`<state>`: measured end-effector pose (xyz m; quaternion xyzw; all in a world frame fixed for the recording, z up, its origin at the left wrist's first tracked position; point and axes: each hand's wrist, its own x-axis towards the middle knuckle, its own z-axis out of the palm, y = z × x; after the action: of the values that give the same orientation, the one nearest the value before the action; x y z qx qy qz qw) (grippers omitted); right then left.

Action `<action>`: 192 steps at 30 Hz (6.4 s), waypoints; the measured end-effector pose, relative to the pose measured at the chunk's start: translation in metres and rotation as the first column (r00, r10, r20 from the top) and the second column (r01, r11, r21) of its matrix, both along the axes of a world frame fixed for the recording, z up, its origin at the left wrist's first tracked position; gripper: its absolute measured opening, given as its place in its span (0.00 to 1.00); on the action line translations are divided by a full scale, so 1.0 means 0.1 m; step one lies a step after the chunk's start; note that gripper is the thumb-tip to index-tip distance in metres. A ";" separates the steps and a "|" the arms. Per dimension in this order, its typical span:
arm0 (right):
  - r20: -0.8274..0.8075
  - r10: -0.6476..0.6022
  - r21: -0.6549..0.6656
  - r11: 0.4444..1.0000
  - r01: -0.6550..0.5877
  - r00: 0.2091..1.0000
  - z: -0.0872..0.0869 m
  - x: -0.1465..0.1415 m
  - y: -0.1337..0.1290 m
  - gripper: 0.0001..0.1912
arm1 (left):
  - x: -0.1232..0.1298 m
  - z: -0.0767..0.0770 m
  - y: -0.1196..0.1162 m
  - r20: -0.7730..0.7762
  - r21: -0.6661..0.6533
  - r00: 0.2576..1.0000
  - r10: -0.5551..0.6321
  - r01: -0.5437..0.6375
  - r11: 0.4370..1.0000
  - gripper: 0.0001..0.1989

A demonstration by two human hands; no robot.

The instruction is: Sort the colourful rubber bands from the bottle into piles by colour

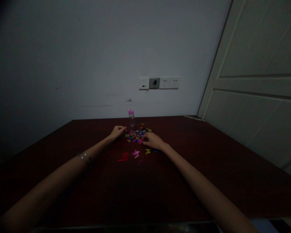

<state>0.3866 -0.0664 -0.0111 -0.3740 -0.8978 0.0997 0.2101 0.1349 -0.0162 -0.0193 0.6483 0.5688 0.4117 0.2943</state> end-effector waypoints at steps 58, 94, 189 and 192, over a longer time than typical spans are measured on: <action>-0.281 -0.017 -0.248 0.967 -0.056 0.960 0.21 0.02 -0.14 0.12 | -0.02 -0.09 0.08 0.045 0.266 0.999 0.029 -0.040 0.963 0.14; -0.144 -0.109 0.018 0.993 0.113 0.984 -0.02 0.23 0.06 0.09 | 0.65 0.50 -0.56 -0.492 -0.280 0.581 -0.648 0.599 0.750 0.02; -0.055 -0.063 0.251 0.965 0.075 0.996 -0.09 0.11 -0.07 0.07 | 0.07 0.25 -0.13 -0.041 -0.159 0.944 -0.329 0.319 0.934 0.16; -0.092 -0.060 0.255 0.963 0.082 0.994 -0.08 0.08 -0.09 0.07 | 0.04 0.20 -0.10 0.006 -0.154 0.967 -0.254 0.252 0.955 0.16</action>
<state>0.3941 -0.0759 -0.0188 -0.3708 -0.8797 -0.0104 0.2976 0.1386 -0.0265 0.0004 0.6940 0.5132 0.3212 0.3897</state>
